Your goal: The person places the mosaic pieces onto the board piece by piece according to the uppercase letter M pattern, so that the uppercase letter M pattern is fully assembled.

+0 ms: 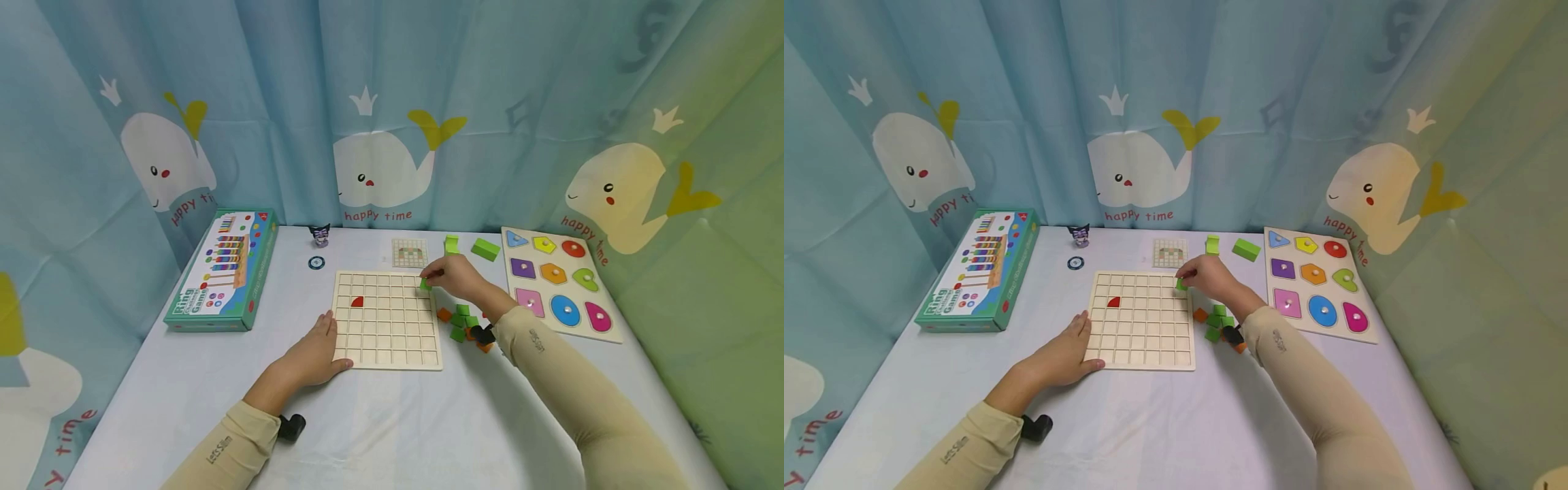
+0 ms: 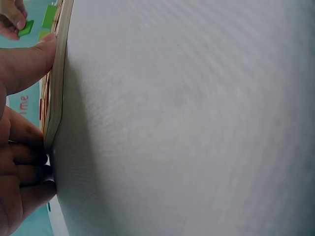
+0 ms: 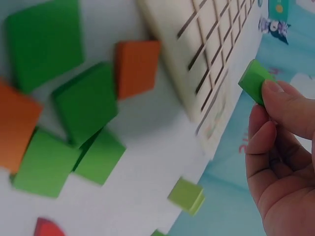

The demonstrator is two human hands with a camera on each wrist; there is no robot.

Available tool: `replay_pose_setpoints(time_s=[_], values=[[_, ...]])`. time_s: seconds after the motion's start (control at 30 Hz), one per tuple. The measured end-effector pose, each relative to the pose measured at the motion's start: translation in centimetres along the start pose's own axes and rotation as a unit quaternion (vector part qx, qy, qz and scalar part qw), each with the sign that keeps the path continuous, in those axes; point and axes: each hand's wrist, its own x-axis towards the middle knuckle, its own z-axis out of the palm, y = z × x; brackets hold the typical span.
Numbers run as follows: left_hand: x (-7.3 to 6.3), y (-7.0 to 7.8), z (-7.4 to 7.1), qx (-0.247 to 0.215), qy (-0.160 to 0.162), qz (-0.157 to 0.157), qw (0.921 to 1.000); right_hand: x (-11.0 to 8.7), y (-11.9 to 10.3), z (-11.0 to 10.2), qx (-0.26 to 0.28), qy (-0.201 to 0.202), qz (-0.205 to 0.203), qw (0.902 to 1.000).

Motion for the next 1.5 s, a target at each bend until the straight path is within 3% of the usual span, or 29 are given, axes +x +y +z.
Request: replay_pose_setpoints(time_s=[0.83, 1.5], values=[[0.0, 0.2, -0.3, -0.002, -0.004, -0.006, 1.0000, 3.4, -4.0, 4.1, -0.024, -0.054, -0.065, 0.9962], [-0.2, 0.4, -0.3, -0.006, -0.001, -0.008, 1.0000, 4.7, -5.0, 6.9, -0.024, -0.070, -0.070, 0.9948]])
